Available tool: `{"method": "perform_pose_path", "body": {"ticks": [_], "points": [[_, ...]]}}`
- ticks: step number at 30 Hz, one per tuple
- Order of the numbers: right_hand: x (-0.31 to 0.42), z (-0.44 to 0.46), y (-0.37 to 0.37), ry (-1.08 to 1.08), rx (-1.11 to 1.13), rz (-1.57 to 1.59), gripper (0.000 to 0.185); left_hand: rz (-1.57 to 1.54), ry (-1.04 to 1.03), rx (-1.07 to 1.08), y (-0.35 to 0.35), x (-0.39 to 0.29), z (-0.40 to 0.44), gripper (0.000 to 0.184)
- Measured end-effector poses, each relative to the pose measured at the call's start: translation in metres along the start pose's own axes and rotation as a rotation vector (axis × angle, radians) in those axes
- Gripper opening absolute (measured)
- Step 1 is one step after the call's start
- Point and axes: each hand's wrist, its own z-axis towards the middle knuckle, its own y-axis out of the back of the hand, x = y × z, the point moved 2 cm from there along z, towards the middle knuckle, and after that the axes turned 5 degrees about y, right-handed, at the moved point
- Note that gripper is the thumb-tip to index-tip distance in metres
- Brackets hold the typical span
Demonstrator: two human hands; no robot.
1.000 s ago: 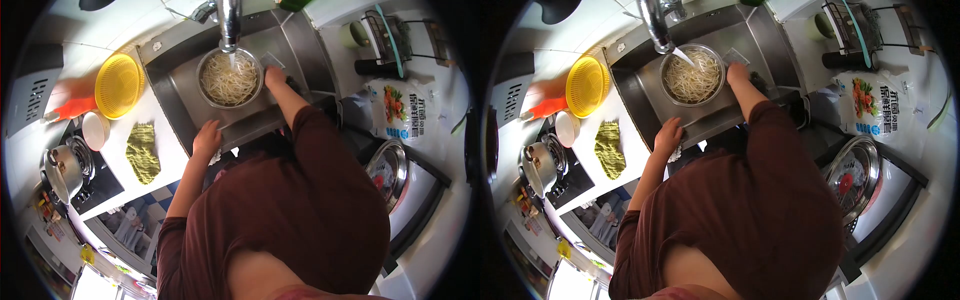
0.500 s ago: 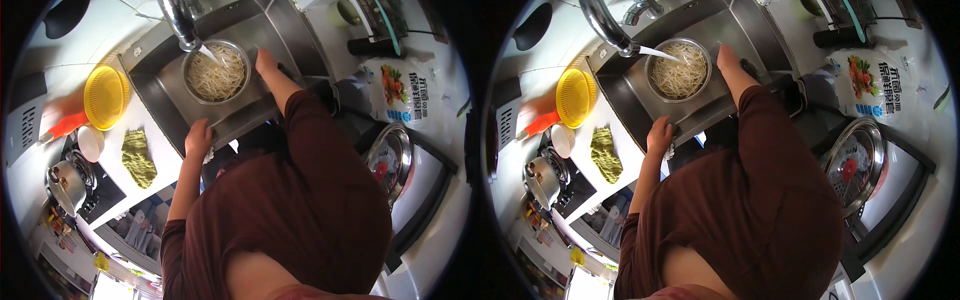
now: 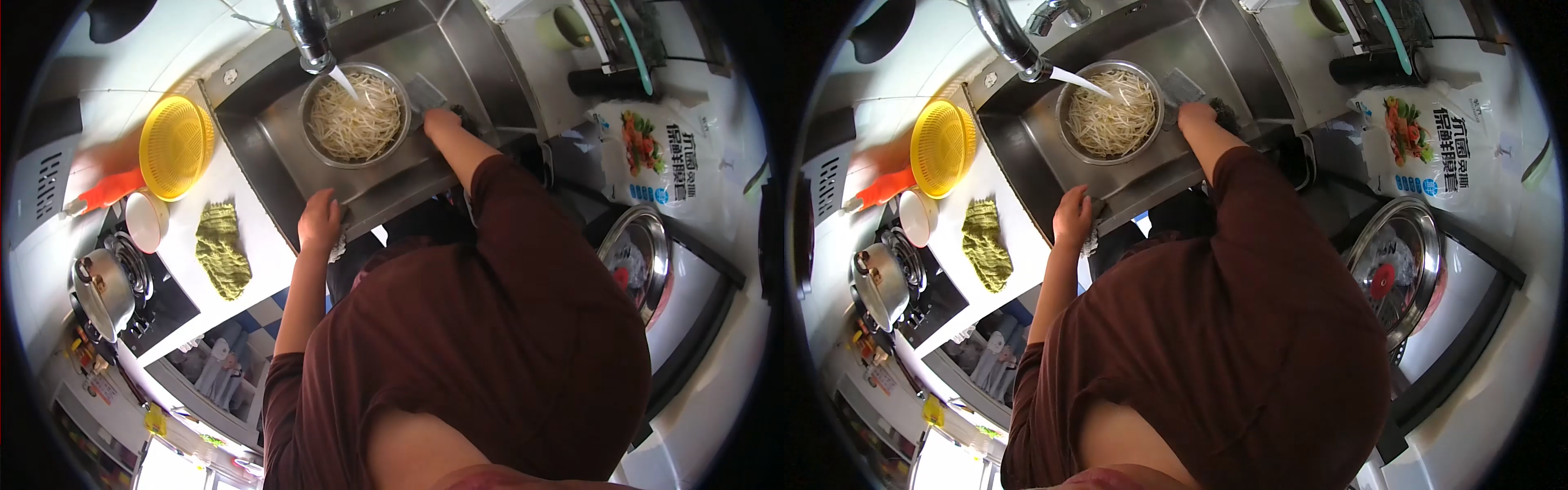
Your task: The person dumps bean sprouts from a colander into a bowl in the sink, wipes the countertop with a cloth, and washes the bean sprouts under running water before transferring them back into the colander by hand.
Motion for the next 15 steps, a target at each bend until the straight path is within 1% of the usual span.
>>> {"method": "perform_pose_path", "body": {"ticks": [3,4,7,11,14,15], "points": [[-0.03,0.035,-0.012,-0.024,-0.016,0.093,0.029,0.011,0.002,-0.015,0.0,-0.001,-0.001,0.026],[-0.046,0.069,-0.032,0.054,-0.03,0.066,0.029,0.01,0.011,-0.017,0.0,-0.001,0.0,0.025],[-0.05,0.064,-0.013,0.029,0.08,0.139,0.024,0.002,0.047,0.007,0.001,-0.001,-0.001,0.026],[-0.032,0.038,0.0,0.054,-0.105,0.025,0.023,-0.018,0.093,0.054,0.004,-0.005,0.0,0.028],[-0.016,0.022,0.007,-0.07,-0.123,0.112,0.024,-0.014,0.056,0.027,0.002,0.0,0.0,0.028],[-0.013,0.02,0.003,-0.079,-0.106,0.107,0.025,-0.011,0.035,0.014,0.002,0.001,0.0,0.028]]}}
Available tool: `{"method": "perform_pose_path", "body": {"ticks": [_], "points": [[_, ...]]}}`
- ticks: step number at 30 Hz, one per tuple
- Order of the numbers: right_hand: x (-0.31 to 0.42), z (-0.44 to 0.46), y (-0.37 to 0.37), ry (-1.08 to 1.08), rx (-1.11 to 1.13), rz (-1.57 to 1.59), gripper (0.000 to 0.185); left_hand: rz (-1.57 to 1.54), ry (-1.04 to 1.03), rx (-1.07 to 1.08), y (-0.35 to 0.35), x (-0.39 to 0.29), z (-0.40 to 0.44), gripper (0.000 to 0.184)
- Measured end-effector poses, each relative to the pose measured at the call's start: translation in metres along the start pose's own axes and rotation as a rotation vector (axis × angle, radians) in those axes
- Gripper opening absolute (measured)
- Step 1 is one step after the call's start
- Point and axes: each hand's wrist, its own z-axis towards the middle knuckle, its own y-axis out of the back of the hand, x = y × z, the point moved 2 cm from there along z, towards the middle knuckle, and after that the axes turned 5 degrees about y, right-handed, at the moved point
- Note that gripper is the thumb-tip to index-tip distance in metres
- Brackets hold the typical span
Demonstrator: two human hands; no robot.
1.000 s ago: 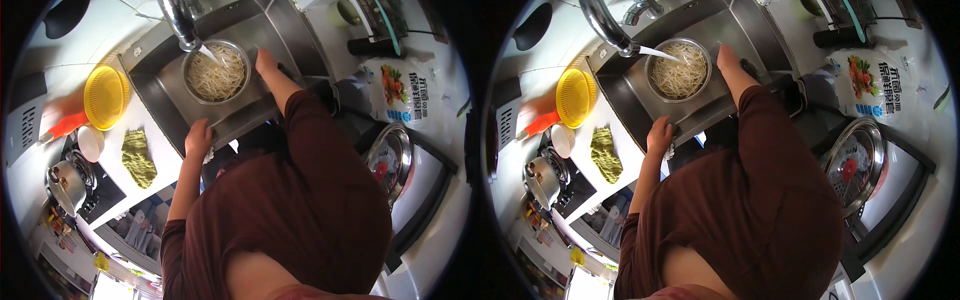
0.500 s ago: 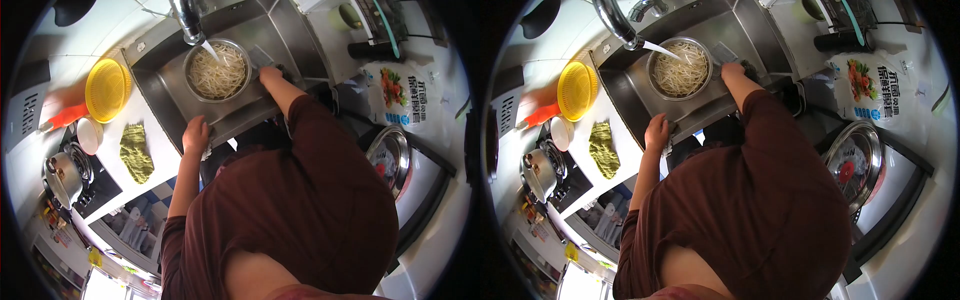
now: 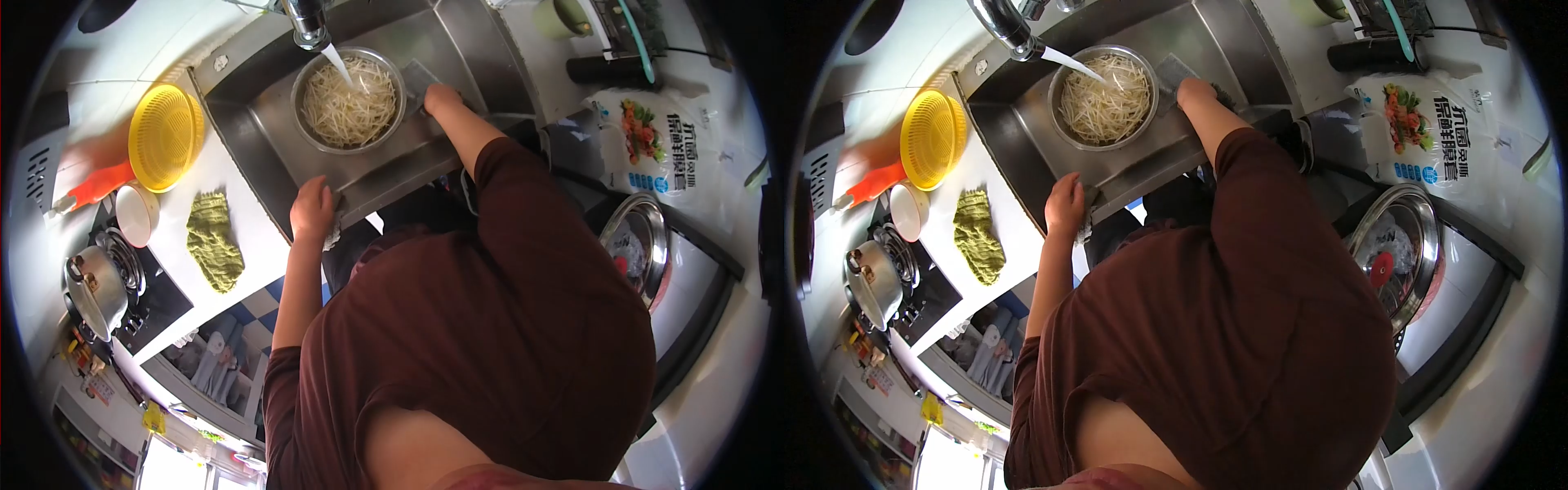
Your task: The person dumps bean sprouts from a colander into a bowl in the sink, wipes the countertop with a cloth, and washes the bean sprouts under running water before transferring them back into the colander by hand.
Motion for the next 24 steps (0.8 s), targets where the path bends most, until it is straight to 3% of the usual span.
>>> {"method": "perform_pose_path", "body": {"ticks": [8,14,17,18,20,24], "points": [[0.029,-0.021,-0.016,0.047,0.093,-0.14,0.025,-0.012,0.06,0.042,0.002,-0.005,0.001,0.028],[0.015,-0.013,-0.023,0.028,-0.001,-0.065,0.024,-0.021,0.061,0.037,0.002,-0.004,0.002,0.028],[0.0,0.009,0.002,0.255,0.273,-0.319,0.023,-0.015,0.048,0.051,0.004,-0.007,0.0,0.029],[0.0,-0.021,0.051,0.039,0.468,0.086,0.022,-0.015,0.037,0.053,0.004,-0.008,0.001,0.029],[-0.026,-0.022,0.078,0.116,0.573,0.474,0.019,-0.038,0.05,0.089,0.003,-0.007,0.001,0.03],[-0.034,-0.09,0.166,0.262,0.673,0.271,0.019,-0.022,-0.009,0.095,0.001,-0.002,0.002,0.03]]}}
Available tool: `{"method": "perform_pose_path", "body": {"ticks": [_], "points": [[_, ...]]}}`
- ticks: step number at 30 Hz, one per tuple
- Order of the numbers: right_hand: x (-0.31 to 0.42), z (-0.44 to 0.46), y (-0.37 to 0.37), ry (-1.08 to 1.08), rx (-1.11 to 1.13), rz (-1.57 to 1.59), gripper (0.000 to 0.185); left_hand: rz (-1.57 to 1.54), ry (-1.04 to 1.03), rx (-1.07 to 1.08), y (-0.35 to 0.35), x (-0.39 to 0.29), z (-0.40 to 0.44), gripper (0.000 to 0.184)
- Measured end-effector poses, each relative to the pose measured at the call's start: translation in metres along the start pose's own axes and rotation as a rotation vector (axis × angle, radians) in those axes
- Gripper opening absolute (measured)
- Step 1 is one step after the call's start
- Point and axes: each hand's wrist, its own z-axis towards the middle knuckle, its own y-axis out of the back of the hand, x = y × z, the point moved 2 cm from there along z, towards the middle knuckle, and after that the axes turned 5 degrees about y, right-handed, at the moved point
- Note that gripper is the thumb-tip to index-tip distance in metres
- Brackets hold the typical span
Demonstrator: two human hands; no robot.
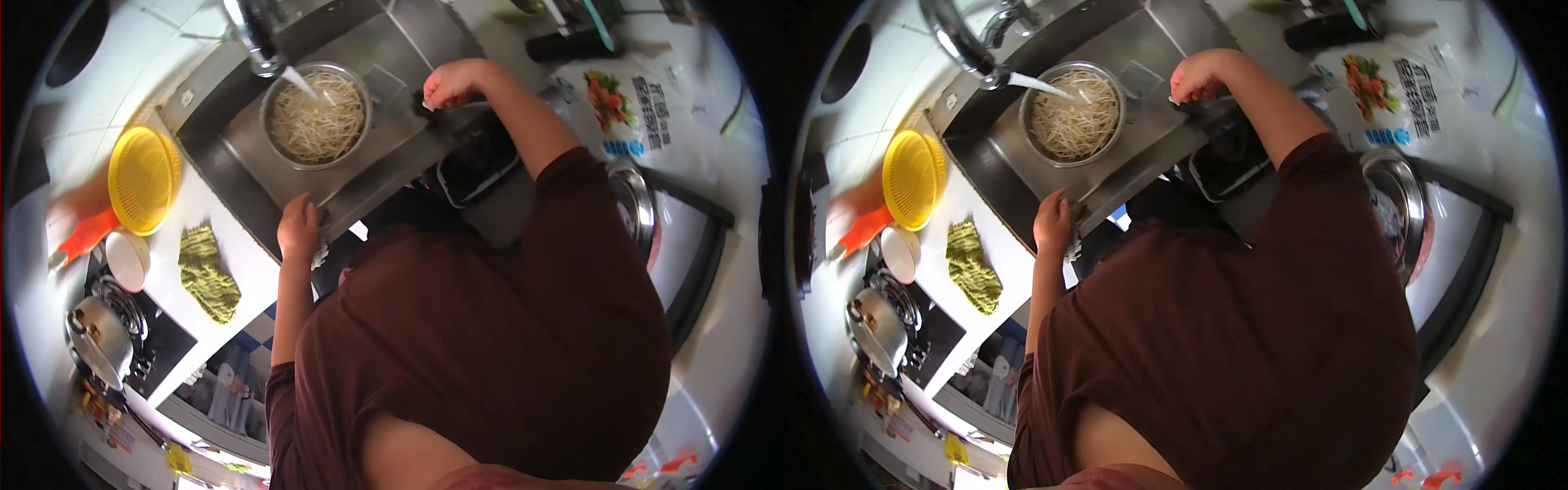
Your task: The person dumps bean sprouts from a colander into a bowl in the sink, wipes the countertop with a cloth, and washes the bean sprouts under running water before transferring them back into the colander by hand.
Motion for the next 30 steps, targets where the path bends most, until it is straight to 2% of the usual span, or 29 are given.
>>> {"method": "perform_pose_path", "body": {"ticks": [2,3,7,10,13,14,16,19,22,24,26,28,30], "points": [[0.003,-0.026,-0.006,-0.076,0.086,-0.176,0.02,-0.017,-0.019,0.025,-0.003,0.003,0.001,0.03],[-0.002,-0.028,-0.012,-0.192,0.184,-0.329,0.021,-0.02,-0.029,0.037,-0.004,0.003,0.003,0.03],[-0.028,-0.028,-0.047,-0.347,0.407,-0.548,0.018,-0.022,-0.006,0.092,-0.006,0.007,0.005,0.03],[-0.022,-0.038,-0.055,-0.342,0.358,-0.751,0.017,-0.017,-0.024,0.09,-0.011,0.014,0.007,0.03],[-0.04,-0.031,-0.055,-0.48,0.328,-0.595,0.016,-0.045,0.019,0.131,-0.009,0.012,0.006,0.03],[-0.041,-0.028,-0.053,-0.433,0.329,-0.652,0.016,-0.062,0.047,0.149,-0.008,0.009,0.006,0.03],[-0.019,-0.027,-0.041,-0.331,0.32,-0.789,0.016,-0.037,-0.022,0.127,-0.008,0.011,0.007,0.031],[-0.003,0.005,-0.021,-0.088,0.05,-0.367,0.016,-0.029,-0.032,0.105,-0.005,0.008,0.005,0.031],[-0.004,0.089,-0.022,0.031,-0.215,-0.147,0.019,0.01,-0.083,-0.007,-0.009,0.013,0.006,0.028],[-0.007,0.144,-0.033,0.082,-0.513,-0.278,0.022,0.043,-0.093,-0.086,-0.005,0.009,0.003,0.027],[-0.018,0.192,-0.058,-0.013,-0.889,-0.292,0.025,0.008,-0.018,-0.082,-0.007,0.012,0.003,0.026],[-0.005,0.188,-0.074,-0.157,-0.753,-0.099,0.031,-0.035,-0.005,-0.102,-0.004,0.009,0.0,0.024],[0.013,0.168,-0.078,-0.174,-0.525,-0.314,0.031,-0.039,0.031,-0.078,0.003,-0.001,-0.001,0.022]]}}
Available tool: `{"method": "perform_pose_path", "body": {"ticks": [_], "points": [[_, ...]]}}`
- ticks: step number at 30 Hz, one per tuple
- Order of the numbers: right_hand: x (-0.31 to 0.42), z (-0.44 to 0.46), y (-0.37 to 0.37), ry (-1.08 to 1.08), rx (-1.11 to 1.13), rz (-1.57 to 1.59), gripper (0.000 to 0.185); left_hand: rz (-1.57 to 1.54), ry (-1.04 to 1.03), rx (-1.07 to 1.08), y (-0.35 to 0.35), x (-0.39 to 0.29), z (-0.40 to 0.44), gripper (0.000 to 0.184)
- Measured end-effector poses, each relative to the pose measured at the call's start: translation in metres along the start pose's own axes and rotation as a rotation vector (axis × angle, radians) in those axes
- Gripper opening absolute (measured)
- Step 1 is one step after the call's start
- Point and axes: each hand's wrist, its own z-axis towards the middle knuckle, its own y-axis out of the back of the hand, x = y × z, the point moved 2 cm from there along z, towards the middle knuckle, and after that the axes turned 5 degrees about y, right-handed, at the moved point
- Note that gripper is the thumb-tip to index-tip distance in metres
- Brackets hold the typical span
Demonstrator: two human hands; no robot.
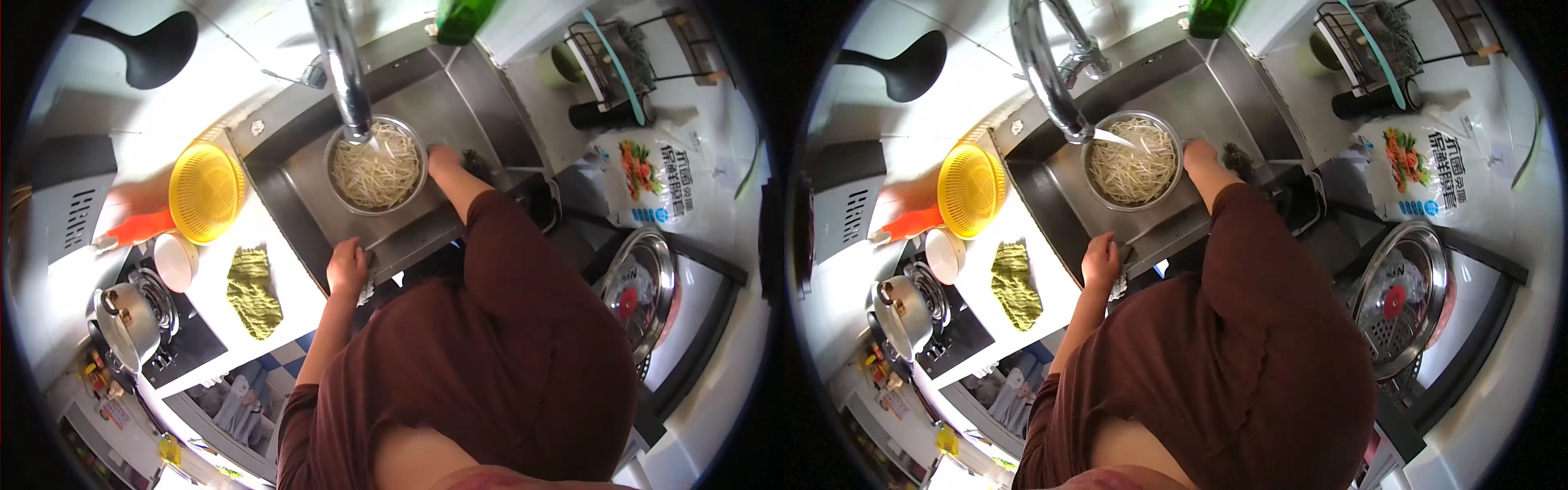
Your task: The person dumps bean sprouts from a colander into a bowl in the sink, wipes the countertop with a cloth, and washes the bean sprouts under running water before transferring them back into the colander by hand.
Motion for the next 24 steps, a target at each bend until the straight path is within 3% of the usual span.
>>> {"method": "perform_pose_path", "body": {"ticks": [3,6,10,11,15,18,21,24], "points": [[-0.011,0.002,0.008,-0.104,-0.098,0.067,0.03,-0.022,-0.015,-0.019,0.0,0.001,0.0,0.021],[-0.021,-0.004,-0.006,0.013,-0.327,0.047,0.029,-0.02,-0.039,-0.028,-0.001,0.003,-0.001,0.021],[-0.017,0.004,-0.025,0.079,-0.276,-0.027,0.024,-0.007,-0.031,-0.035,0.001,-0.001,-0.001,0.021],[-0.02,0.009,-0.026,0.057,-0.219,0.075,0.023,-0.001,-0.067,-0.046,-0.001,0.002,-0.002,0.021],[-0.044,0.029,-0.005,-0.112,-0.471,0.456,0.027,0.007,-0.077,-0.059,0.0,0.001,-0.003,0.021],[-0.076,0.063,-0.001,-0.086,-0.678,0.862,0.022,-0.003,-0.082,-0.07,0.004,-0.001,-0.002,0.022],[-0.068,0.047,0.034,0.088,-0.454,1.508,0.023,-0.047,-0.064,-0.067,0.012,-0.005,-0.006,0.023],[-0.038,0.022,0.078,0.13,-0.347,1.757,0.027,-0.029,-0.065,-0.067,0.015,-0.002,-0.01,0.024]]}}
